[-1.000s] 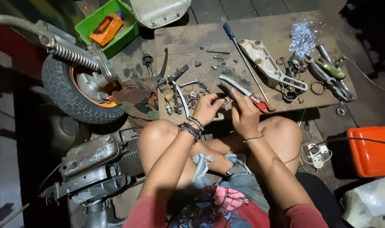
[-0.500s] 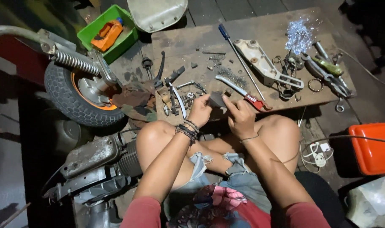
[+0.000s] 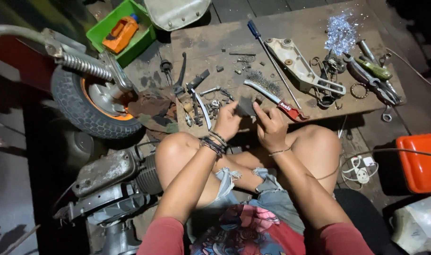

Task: The person sits on the floor and uses a wire brush to scrub a small metal part held in their left hand. They repeatedly brush the surface of the part and occasionally turn it over to clean different sides. Various tools and mechanical components are scattered on the wooden table in front of them.

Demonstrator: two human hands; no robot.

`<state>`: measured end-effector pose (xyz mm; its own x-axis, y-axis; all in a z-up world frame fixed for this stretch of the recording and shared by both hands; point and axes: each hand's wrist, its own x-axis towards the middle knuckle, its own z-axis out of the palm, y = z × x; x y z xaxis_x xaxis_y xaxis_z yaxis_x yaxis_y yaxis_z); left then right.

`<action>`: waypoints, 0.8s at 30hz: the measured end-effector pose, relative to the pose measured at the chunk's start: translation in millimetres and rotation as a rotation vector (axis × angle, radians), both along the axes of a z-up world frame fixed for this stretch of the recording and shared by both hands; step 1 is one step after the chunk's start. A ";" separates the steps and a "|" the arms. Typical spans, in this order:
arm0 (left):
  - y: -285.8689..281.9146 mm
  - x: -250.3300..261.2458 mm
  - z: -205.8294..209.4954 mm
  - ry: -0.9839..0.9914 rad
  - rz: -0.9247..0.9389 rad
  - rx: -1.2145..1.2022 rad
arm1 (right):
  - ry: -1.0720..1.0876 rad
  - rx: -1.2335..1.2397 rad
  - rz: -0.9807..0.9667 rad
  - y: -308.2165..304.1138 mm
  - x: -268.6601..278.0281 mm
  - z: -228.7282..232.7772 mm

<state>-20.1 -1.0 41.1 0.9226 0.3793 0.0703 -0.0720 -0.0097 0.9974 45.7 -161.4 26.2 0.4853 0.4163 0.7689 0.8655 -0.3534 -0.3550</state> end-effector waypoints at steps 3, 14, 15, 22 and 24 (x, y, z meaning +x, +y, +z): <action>3.3 -1.9 -22.1 0.056 -0.003 0.081 | -0.005 -0.007 0.014 3.6 -2.9 4.0; 3.8 5.8 -11.4 -0.001 0.026 -0.059 | 0.155 0.020 0.020 7.1 -8.3 14.3; 5.7 7.0 -18.0 -0.005 0.030 -0.110 | 0.189 0.027 0.034 7.7 -10.4 15.6; 11.7 19.0 -51.4 -0.047 0.035 -0.174 | 0.386 0.075 0.134 12.6 -9.9 26.2; 20.3 10.2 -39.0 -0.033 0.130 -0.125 | 0.458 0.054 0.138 7.7 -7.0 6.6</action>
<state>-9.9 19.3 2.1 0.8634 0.5025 0.0444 -0.1108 0.1030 0.9885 38.7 -153.7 32.8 0.7218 0.4663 0.5114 0.6537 -0.2166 -0.7251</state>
